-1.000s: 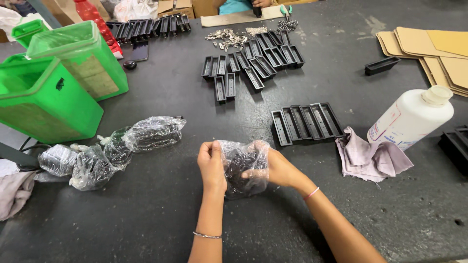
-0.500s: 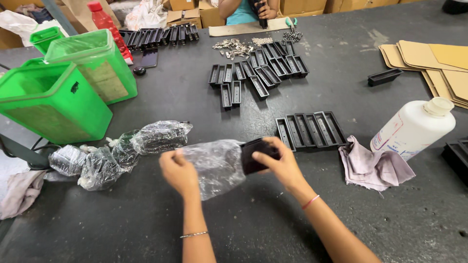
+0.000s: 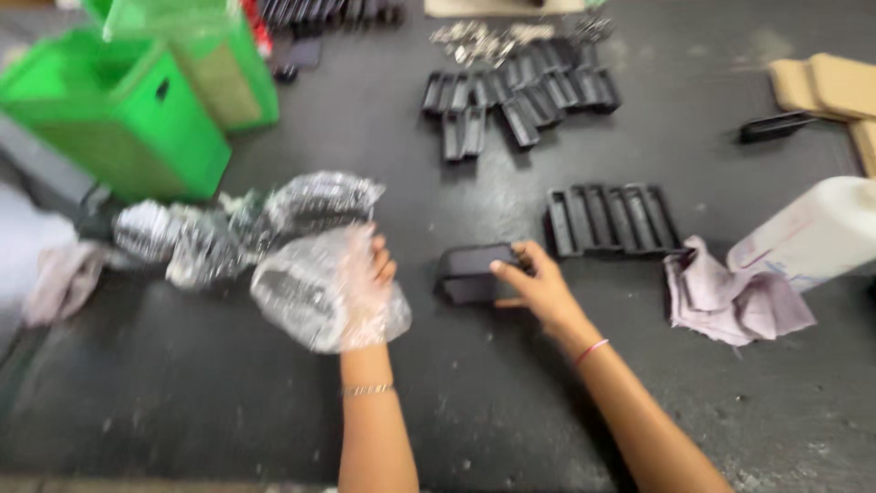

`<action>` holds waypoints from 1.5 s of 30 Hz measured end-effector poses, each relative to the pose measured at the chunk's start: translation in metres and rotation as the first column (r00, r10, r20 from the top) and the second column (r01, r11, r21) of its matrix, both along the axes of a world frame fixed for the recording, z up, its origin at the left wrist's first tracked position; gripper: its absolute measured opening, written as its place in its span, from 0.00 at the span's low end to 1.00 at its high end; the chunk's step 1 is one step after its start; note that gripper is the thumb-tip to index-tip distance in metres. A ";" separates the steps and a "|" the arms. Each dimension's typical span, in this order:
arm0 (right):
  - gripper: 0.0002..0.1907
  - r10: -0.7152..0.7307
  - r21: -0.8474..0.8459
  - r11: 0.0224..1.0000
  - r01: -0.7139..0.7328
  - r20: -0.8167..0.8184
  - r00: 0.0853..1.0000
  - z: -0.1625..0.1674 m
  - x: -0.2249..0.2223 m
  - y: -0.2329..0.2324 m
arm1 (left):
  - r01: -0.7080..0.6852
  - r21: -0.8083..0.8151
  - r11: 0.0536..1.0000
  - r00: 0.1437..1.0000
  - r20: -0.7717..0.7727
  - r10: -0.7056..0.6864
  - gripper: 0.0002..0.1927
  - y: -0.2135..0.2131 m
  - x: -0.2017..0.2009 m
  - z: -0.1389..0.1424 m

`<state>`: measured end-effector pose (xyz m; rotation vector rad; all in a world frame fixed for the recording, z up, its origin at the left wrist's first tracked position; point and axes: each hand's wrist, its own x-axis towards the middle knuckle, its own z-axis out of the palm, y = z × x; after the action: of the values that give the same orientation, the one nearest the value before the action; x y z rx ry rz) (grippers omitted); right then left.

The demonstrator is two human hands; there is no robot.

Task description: The person wipes several small black metal parts with a cloth on a workbench. The person picks up each part, wipes it, and places it back on the table. A second person is visible across the table handling similar parts.

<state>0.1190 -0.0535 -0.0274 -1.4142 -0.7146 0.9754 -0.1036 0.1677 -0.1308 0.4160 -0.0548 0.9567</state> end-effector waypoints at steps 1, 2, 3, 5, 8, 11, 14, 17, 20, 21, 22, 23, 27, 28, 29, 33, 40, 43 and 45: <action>0.17 0.033 -0.020 0.999 -0.032 0.042 0.999 0.003 0.004 -0.002 | 0.051 0.016 0.999 0.998 0.041 -0.051 0.18 -0.004 0.003 0.001; 0.17 0.066 -0.038 0.997 -0.063 0.085 0.994 0.005 0.008 -0.004 | 0.100 0.039 0.994 0.991 0.084 -0.103 0.19 -0.008 0.006 0.004; 0.17 0.091 -0.054 0.995 -0.086 0.112 0.990 0.007 0.011 -0.006 | 0.080 0.028 0.996 0.994 0.074 -0.082 0.18 -0.014 0.008 0.009; 0.17 0.135 -0.078 0.989 -0.123 0.169 0.976 0.011 0.016 -0.008 | 0.061 0.006 0.998 0.996 0.067 -0.062 0.18 -0.026 0.012 0.021; 0.16 0.184 -0.153 0.976 -0.152 0.227 0.956 0.016 0.021 -0.012 | 0.028 0.007 1.000 0.998 0.062 -0.028 0.18 -0.041 0.012 0.041; 0.17 0.212 -0.204 0.967 -0.153 0.305 0.928 0.021 0.023 -0.016 | 0.013 0.008 1.000 0.998 0.058 -0.014 0.17 -0.053 0.013 0.056; 0.19 0.222 -0.302 0.950 -0.086 0.453 0.864 0.025 0.023 -0.020 | 0.003 0.008 1.000 0.998 0.056 -0.003 0.17 -0.060 0.015 0.063; 0.22 0.174 -0.176 0.981 -0.077 0.652 0.738 0.027 0.022 -0.022 | -0.001 0.009 1.000 0.999 0.050 0.001 0.16 -0.064 0.018 0.066; 0.24 0.153 -0.189 0.981 -0.033 0.671 0.726 0.027 0.022 -0.021 | -0.004 0.014 1.000 0.999 0.047 0.004 0.16 -0.067 0.020 0.068; 0.25 0.157 -0.222 0.975 -0.017 0.632 0.759 0.027 0.023 -0.021 | -0.006 0.017 1.000 0.999 0.042 0.006 0.16 -0.068 0.020 0.068; 0.25 0.158 -0.255 0.967 -0.002 0.592 0.791 0.026 0.023 -0.019 | -0.007 0.021 1.000 0.999 0.040 0.006 0.16 -0.068 0.021 0.069; 0.26 0.156 -0.288 0.957 0.011 0.550 0.820 0.026 0.024 -0.018 | -0.007 0.022 1.000 0.999 0.035 0.006 0.16 -0.069 0.021 0.069; 0.28 0.140 -0.306 0.952 -0.009 0.410 0.901 0.025 0.026 -0.016 | -0.006 0.028 1.000 1.000 0.023 0.006 0.15 -0.070 0.024 0.071; 0.29 0.133 -0.316 0.949 -0.004 0.388 0.912 0.025 0.026 -0.016 | -0.008 0.030 1.000 1.000 0.019 0.007 0.15 -0.070 0.024 0.071; 0.31 0.126 -0.327 0.945 0.001 0.366 0.922 0.025 0.026 -0.016 | -0.010 0.033 0.999 1.000 0.016 0.009 0.15 -0.070 0.024 0.072; 0.30 0.097 -0.358 0.930 0.084 0.458 0.884 0.024 0.024 -0.015 | -0.007 0.039 0.999 1.000 0.000 0.007 0.14 -0.070 0.024 0.072; 0.42 0.252 -0.309 0.940 -0.144 0.347 0.904 0.038 0.031 -0.023 | -0.002 0.052 0.999 1.000 -0.030 0.004 0.14 -0.070 0.022 0.074; 0.52 0.297 -0.339 0.926 -0.167 0.379 0.876 0.041 0.033 -0.027 | -0.004 0.051 0.999 0.999 -0.046 0.006 0.13 -0.069 0.023 0.074; 0.55 0.282 -0.353 0.929 -0.114 0.474 0.834 0.040 0.033 -0.027 | -0.004 0.048 0.999 0.999 -0.050 0.006 0.13 -0.070 0.023 0.074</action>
<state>0.1524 -0.0807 0.0123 -1.9499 -1.1684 0.8956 -0.0807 0.0981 -0.0571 0.4838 -0.0314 0.9510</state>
